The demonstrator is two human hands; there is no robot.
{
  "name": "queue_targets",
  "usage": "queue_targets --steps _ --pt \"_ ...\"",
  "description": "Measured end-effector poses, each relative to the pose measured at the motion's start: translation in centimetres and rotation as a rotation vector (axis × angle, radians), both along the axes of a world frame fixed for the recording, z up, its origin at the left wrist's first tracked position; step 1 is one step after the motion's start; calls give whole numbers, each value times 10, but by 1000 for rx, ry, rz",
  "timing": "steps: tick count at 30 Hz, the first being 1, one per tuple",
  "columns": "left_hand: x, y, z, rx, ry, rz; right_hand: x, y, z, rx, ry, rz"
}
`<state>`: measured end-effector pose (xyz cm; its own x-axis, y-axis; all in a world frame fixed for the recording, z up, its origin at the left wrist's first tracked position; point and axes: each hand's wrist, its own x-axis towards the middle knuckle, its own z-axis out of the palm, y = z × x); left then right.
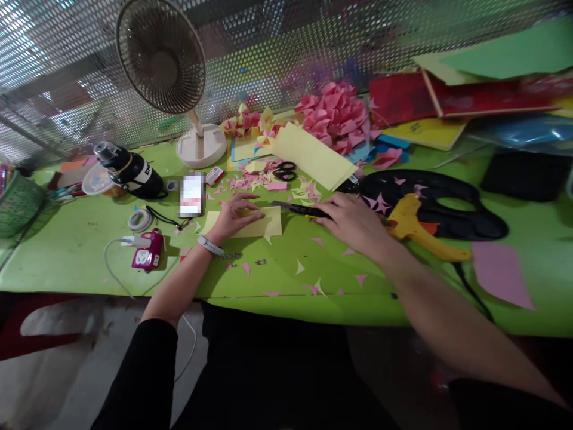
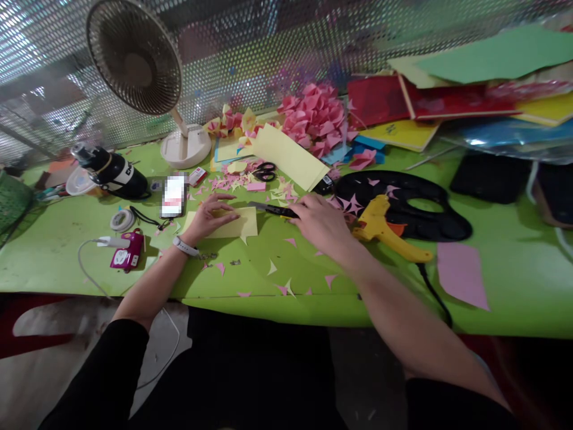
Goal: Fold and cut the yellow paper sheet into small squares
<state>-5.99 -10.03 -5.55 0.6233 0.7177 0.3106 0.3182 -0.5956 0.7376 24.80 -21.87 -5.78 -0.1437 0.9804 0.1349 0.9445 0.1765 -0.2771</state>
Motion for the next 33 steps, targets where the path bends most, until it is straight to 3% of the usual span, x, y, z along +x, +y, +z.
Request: queue_targets --steps 5,10,16,20,25,33 --pt "2 0 2 -36 121 94 0 -1 -2 -20 30 148" --pt "3 3 3 80 263 141 4 1 -4 -18 11 193" --pt "-16 -14 21 172 535 -103 9 7 -8 -34 54 231" --pt "-33 -31 14 160 611 -197 7 8 -9 -36 62 223" --pt "-37 -36 2 198 594 -200 7 3 -7 -67 50 243" --pt "-35 -34 0 208 563 -183 2 -10 -4 -119 54 240"
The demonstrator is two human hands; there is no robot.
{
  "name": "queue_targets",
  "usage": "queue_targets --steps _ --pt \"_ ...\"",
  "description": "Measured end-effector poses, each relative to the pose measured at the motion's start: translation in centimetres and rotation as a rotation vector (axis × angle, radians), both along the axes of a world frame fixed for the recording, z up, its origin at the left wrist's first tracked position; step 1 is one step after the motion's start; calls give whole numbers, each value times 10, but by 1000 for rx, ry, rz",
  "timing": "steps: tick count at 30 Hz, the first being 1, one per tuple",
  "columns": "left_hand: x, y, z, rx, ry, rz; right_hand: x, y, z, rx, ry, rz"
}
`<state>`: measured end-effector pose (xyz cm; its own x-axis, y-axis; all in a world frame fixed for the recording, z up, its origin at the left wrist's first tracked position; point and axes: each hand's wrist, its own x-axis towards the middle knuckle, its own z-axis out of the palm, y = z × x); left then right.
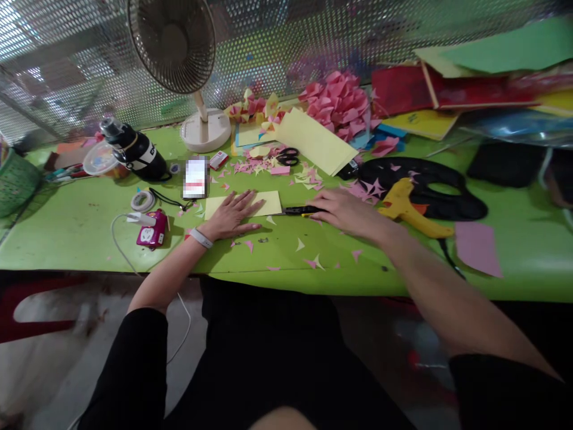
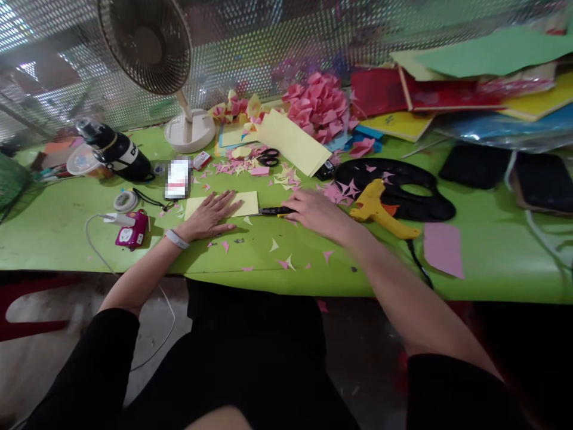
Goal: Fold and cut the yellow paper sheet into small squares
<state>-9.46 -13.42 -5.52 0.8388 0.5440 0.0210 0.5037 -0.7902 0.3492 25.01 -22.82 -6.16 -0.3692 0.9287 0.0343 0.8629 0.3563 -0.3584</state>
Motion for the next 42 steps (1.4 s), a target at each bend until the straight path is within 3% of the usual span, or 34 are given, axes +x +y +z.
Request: queue_targets --steps 10,16,21,27,34,42 --pt "0 0 -1 -24 -27 15 12 -11 1 35 -30 -131" --pt "22 20 2 -86 -162 249 5 6 6 69 3 -125" --pt "41 37 3 -291 -290 356 4 9 8 137 44 -126" --pt "40 35 3 -481 -414 306 10 5 5 148 80 -208" --pt "41 35 4 -425 -387 296 16 -3 18 179 75 -259" --pt "38 37 3 -405 -416 278 33 -9 7 315 108 -130"
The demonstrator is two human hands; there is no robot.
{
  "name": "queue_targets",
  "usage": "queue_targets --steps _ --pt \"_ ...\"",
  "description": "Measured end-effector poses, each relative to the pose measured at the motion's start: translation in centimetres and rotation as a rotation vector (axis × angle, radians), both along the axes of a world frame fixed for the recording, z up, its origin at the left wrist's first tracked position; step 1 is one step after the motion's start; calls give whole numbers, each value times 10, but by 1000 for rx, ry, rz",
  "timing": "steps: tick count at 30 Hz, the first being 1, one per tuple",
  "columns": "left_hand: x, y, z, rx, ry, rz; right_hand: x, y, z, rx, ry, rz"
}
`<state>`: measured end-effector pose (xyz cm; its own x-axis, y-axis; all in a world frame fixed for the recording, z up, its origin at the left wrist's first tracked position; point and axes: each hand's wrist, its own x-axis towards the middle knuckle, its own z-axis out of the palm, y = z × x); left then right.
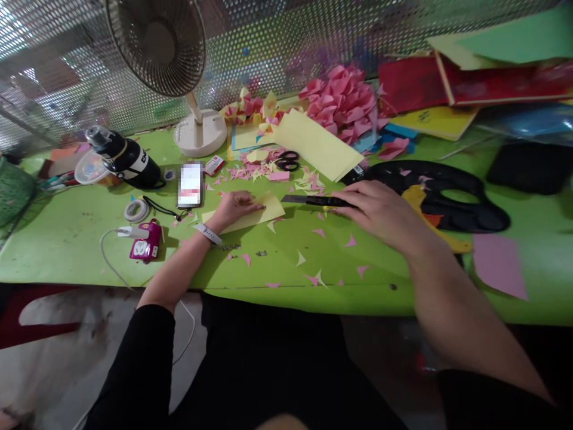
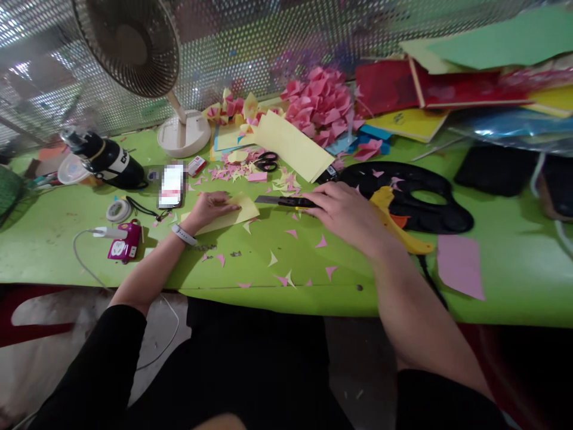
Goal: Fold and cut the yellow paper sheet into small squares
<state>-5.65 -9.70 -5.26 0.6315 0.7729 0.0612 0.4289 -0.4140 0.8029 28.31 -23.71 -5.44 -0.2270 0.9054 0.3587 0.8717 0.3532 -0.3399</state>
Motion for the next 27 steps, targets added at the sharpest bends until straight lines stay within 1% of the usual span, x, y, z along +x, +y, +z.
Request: queue_targets --steps 5,9,11,13,14,16,18,20,23,27 --pt "-3 1 -3 8 -17 -18 2 1 -5 9 -30 32" --pt "-4 4 -9 54 45 -43 -5 4 -11 -9 -58 61" --pt "-3 7 -11 171 90 -32 -8 6 -14 -9 -72 62" --pt "-2 9 -12 360 144 -32 -9 7 -18 -15 -94 57" --pt "-3 9 -11 449 186 -57 -10 7 -19 -22 -106 55" --pt "-6 4 -9 561 303 -167 -9 8 -20 -43 -126 52" --pt "-14 -5 -8 580 428 -295 -9 9 -20 -63 -138 57" --pt "-23 -16 -8 565 515 -374 -9 10 -19 -78 -141 65" --pt "-33 -30 -9 557 581 -408 -15 12 -17 -93 -144 87" --pt "-34 -34 -9 572 607 -408 -26 15 -18 -121 -146 101"
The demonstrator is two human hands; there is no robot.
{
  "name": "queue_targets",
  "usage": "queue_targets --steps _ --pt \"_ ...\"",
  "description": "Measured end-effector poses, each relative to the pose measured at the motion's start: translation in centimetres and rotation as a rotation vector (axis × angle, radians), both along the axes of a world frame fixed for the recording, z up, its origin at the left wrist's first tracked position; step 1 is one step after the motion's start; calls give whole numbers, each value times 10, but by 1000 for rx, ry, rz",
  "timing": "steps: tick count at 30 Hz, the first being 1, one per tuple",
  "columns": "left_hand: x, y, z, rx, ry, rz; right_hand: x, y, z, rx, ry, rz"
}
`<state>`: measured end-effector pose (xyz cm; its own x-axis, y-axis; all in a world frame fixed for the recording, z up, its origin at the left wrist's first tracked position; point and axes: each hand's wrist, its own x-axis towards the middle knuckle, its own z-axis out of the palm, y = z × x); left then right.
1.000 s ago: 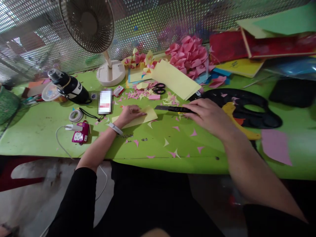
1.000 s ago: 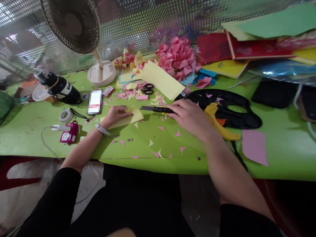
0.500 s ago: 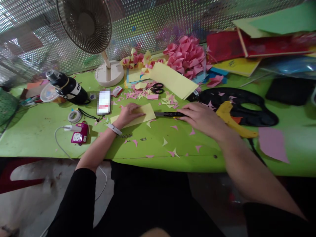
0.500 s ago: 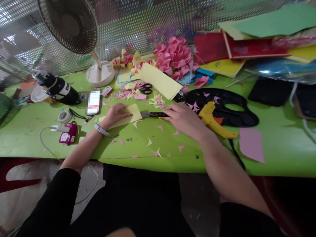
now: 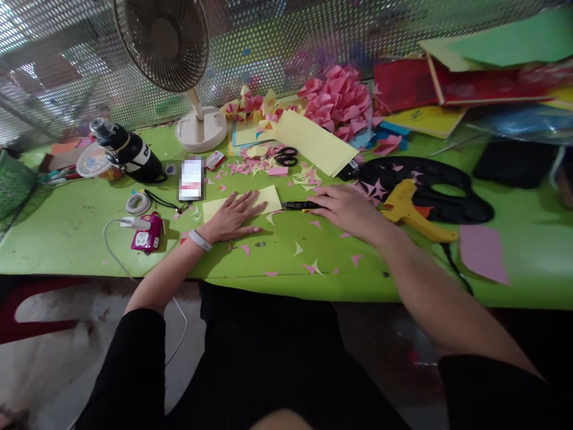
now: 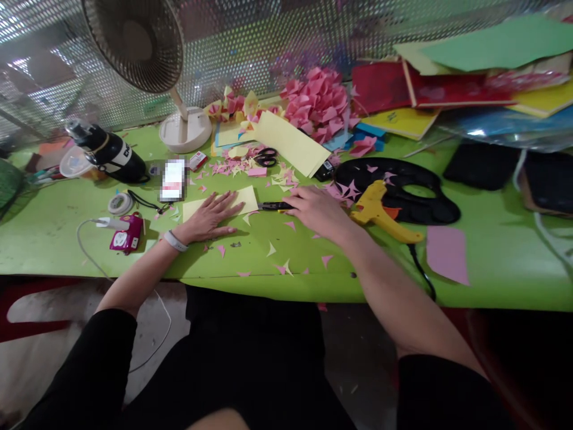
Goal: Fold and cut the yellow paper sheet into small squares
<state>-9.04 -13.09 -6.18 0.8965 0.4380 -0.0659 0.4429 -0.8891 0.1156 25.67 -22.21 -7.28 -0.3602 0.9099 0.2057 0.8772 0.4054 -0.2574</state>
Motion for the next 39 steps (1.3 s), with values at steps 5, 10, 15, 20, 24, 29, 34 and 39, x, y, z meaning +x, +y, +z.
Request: queue_targets --steps 5,10,15,20,24,29,34,39 --pt "3 2 -1 13 -6 6 -1 -3 -1 -30 43 -7" --pt "2 2 -5 10 -18 13 4 -11 3 -43 55 -28" --pt "2 2 -8 5 -42 12 -5 -10 3 -58 37 0" --pt "3 2 -9 -20 -61 28 -11 -14 4 -33 15 27" --pt "3 0 -8 -41 -78 31 -17 -13 1 -16 6 39" --pt "3 0 -7 -57 -60 40 -24 -15 -1 -24 -9 64" --pt "5 -1 -8 -73 -66 52 -33 -16 -1 -22 -32 48" --pt "4 -3 -5 -79 -48 55 -40 -16 -3 -31 -32 85"
